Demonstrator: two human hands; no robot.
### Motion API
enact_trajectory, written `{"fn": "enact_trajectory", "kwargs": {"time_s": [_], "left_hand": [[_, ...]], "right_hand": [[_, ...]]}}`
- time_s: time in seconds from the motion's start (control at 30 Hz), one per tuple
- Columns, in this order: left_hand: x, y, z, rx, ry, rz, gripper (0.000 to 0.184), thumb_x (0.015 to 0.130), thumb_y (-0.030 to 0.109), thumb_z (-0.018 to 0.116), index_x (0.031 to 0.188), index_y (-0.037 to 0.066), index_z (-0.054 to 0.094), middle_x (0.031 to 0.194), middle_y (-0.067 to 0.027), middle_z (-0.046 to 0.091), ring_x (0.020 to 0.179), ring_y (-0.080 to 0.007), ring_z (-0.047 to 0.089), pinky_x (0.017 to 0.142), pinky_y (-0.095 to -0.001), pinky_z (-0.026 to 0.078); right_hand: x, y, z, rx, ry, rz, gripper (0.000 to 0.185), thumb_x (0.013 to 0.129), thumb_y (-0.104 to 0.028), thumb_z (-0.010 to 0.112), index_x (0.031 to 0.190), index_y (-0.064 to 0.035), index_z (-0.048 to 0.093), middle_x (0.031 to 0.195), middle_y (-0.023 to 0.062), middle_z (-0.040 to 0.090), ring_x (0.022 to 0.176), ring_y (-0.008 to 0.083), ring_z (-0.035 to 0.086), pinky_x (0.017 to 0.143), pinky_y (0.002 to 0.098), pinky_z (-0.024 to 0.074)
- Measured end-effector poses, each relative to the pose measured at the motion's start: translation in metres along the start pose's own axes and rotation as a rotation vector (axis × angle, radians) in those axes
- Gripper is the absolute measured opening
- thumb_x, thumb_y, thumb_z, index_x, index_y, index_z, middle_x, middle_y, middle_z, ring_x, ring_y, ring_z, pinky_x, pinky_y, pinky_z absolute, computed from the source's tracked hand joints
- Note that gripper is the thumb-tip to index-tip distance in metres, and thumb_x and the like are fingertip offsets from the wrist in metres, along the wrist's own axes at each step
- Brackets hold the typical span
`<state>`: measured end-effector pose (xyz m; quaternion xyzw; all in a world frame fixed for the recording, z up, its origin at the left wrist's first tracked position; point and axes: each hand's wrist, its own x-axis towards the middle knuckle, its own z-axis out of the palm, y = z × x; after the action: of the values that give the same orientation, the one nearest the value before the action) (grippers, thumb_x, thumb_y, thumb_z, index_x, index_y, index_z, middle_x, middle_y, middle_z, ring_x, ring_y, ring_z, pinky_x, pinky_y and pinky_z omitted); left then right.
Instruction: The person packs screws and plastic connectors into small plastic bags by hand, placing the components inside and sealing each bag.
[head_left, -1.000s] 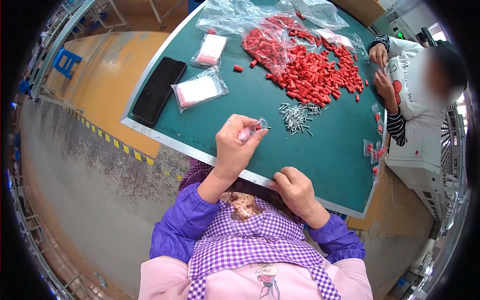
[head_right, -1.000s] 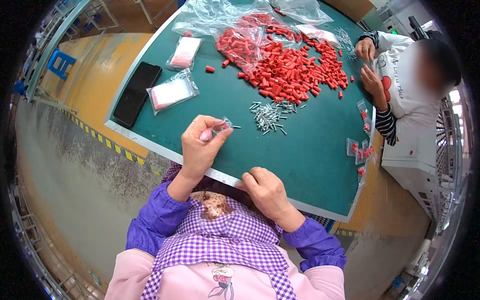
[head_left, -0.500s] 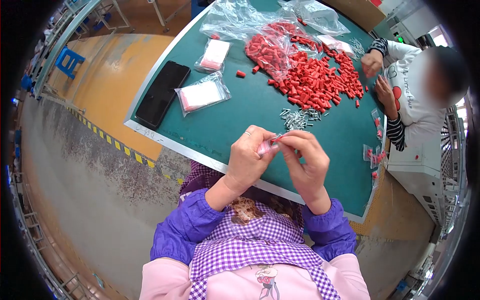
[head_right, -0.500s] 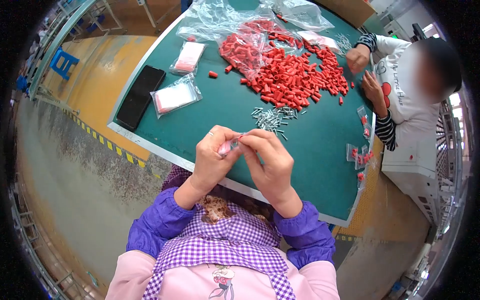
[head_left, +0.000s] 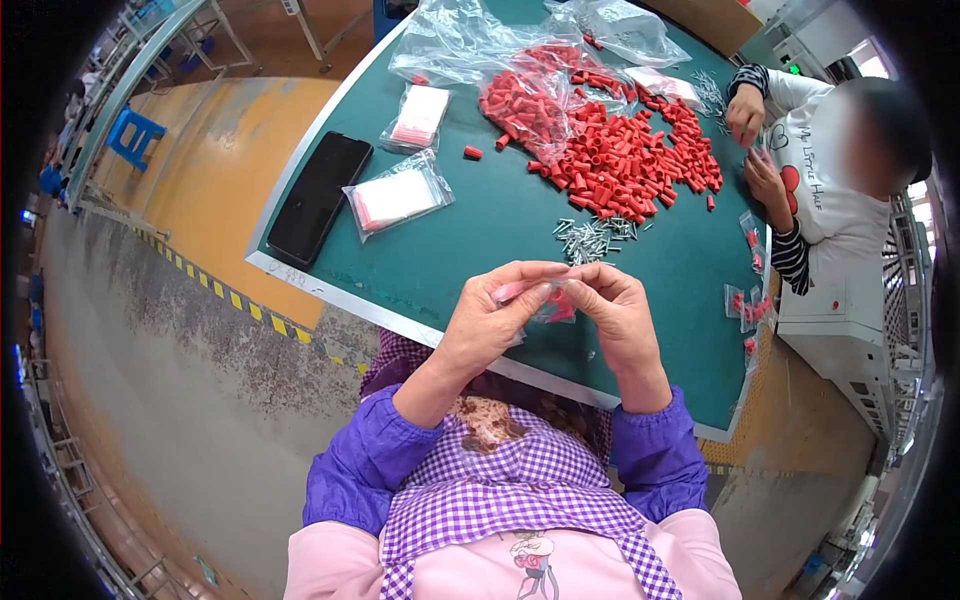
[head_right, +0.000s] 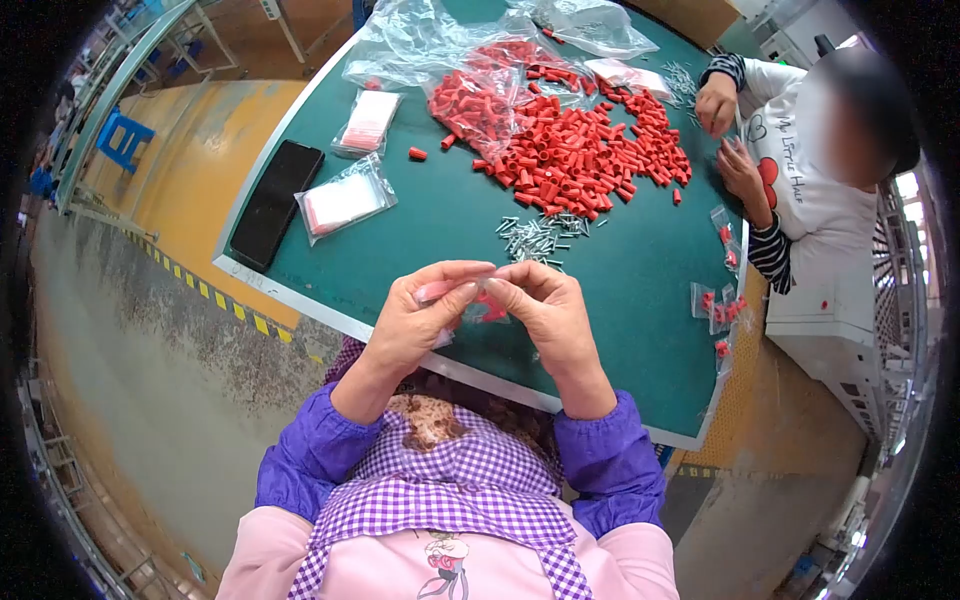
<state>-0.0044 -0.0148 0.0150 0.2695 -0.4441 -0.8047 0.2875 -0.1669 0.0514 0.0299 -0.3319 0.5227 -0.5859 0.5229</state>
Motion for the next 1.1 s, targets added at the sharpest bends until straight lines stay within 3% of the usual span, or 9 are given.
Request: {"fn": "enact_trajectory", "kwargs": {"time_s": [0.03, 0.1, 0.3, 0.53, 0.6, 0.93, 1.03, 1.1], "left_hand": [[0.0, 0.001, 0.004, 0.005, -0.004, -0.002, 0.023, 0.091, 0.008, 0.061, 0.113, 0.002, 0.064, 0.088, 0.0001, 0.064, 0.071, -0.0034, 0.054, 0.058, -0.0161, 0.043], [0.001, 0.002, 0.015, -0.061, 0.126, 0.105, 0.021, 0.089, 0.009, 0.065, 0.109, 0.003, 0.064, 0.073, 0.0047, 0.058, 0.058, 0.0004, 0.045, 0.047, -0.0153, 0.032], [0.001, -0.006, 0.008, 0.041, 0.214, 0.061, 0.008, 0.087, 0.009, 0.067, 0.091, 0.003, 0.064, 0.069, 0.0046, 0.056, 0.053, -0.0005, 0.044, 0.043, -0.0157, 0.029], [0.002, -0.005, 0.013, 0.049, 0.24, 0.067, 0.008, 0.087, 0.009, 0.068, 0.091, 0.003, 0.064, 0.067, 0.0053, 0.054, 0.052, -0.0007, 0.044, 0.043, -0.0157, 0.029], [0.003, -0.009, 0.014, -0.083, 0.229, 0.051, 0.008, 0.086, 0.009, 0.068, 0.091, 0.004, 0.064, 0.067, 0.0052, 0.054, 0.051, -0.0002, 0.042, 0.042, -0.0159, 0.027], [0.0, -0.008, 0.018, -0.044, 0.138, 0.103, 0.006, 0.087, 0.01, 0.068, 0.087, 0.005, 0.064, 0.068, 0.0047, 0.056, 0.053, -0.0009, 0.043, 0.044, -0.0154, 0.029], [-0.002, -0.016, 0.014, -0.017, 0.121, -0.042, 0.012, 0.087, 0.013, 0.067, 0.093, 0.003, 0.064, 0.072, 0.0034, 0.057, 0.054, -0.0023, 0.045, 0.046, -0.0171, 0.033], [0.001, -0.022, 0.015, -0.286, 0.065, -0.091, 0.021, 0.09, 0.016, 0.064, 0.104, 0.001, 0.06, 0.084, -0.0016, 0.058, 0.062, -0.0051, 0.049, 0.053, -0.02, 0.04]], "right_hand": [[0.001, 0.002, -0.002, 0.028, -0.004, 0.0, 0.011, 0.087, -0.01, 0.067, 0.09, 0.0005, 0.065, 0.082, 0.0034, 0.065, 0.074, 0.0083, 0.06, 0.067, 0.0222, 0.049], [0.0, 0.004, -0.003, 0.061, -0.002, -0.006, 0.011, 0.087, -0.009, 0.067, 0.091, 0.001, 0.066, 0.081, 0.004, 0.066, 0.073, 0.0086, 0.061, 0.068, 0.0225, 0.0495], [0.0, 0.005, -0.006, 0.055, 0.062, -0.054, 0.011, 0.087, -0.009, 0.066, 0.091, 0.0014, 0.065, 0.083, 0.0059, 0.066, 0.077, 0.0124, 0.062, 0.071, 0.0257, 0.0508], [-0.003, 0.006, 0.0, 0.01, 0.135, -0.135, 0.01, 0.088, -0.007, 0.065, 0.091, 0.0024, 0.064, 0.081, 0.0037, 0.064, 0.071, 0.0092, 0.061, 0.066, 0.0231, 0.0511], [-0.004, 0.008, 0.001, 0.001, 0.151, -0.174, 0.009, 0.088, -0.007, 0.065, 0.09, 0.0023, 0.064, 0.08, 0.0034, 0.063, 0.071, 0.0091, 0.061, 0.066, 0.0228, 0.0508], [-0.012, 0.014, 0.004, -0.288, 0.152, -0.247, 0.006, 0.087, -0.005, 0.065, 0.085, 0.0003, 0.064, 0.076, 0.0021, 0.062, 0.071, 0.0092, 0.06, 0.066, 0.0227, 0.0476], [-0.02, 0.015, 0.002, -0.421, 0.17, -0.36, 0.002, 0.086, -0.003, 0.064, 0.086, -0.0009, 0.064, 0.077, 0.0027, 0.062, 0.07, 0.0104, 0.06, 0.064, 0.0231, 0.0479], [-0.03, 0.005, 0.001, -0.353, 0.293, -0.287, 0.001, 0.086, -0.001, 0.064, 0.087, -0.0009, 0.064, 0.08, 0.0043, 0.062, 0.068, 0.0117, 0.061, 0.062, 0.024, 0.0488]]}}
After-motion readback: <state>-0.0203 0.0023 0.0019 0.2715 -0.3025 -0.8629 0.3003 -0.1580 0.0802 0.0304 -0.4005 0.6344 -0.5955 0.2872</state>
